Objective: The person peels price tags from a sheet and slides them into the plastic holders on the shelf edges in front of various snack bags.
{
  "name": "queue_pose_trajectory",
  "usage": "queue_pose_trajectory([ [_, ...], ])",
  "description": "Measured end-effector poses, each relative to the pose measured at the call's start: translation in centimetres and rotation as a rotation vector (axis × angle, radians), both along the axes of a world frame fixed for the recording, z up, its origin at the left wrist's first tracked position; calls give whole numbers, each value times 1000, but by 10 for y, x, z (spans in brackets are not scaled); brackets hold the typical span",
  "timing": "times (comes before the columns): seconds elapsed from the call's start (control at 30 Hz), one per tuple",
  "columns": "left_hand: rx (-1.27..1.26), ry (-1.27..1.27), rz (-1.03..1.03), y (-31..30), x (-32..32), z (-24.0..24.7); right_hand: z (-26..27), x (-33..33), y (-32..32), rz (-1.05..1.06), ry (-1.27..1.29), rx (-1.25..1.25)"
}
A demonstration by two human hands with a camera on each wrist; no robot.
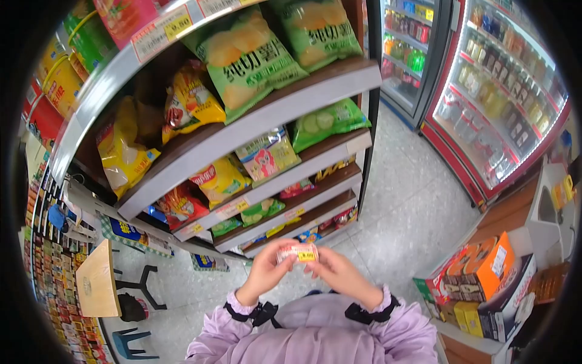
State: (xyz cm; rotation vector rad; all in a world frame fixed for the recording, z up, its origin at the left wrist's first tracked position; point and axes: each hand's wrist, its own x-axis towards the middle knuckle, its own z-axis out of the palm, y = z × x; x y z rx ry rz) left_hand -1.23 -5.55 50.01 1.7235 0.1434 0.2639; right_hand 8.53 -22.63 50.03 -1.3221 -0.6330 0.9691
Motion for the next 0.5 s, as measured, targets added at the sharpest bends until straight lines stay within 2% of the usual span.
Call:
queue_pose_trajectory([
  [0.13,-211,6,32,-6,5,8,6,4,-5,-126,-59,4],
  [0.5,-288,58,-2,-27,9,7,-6,10,-19,-207,-11,0],
])
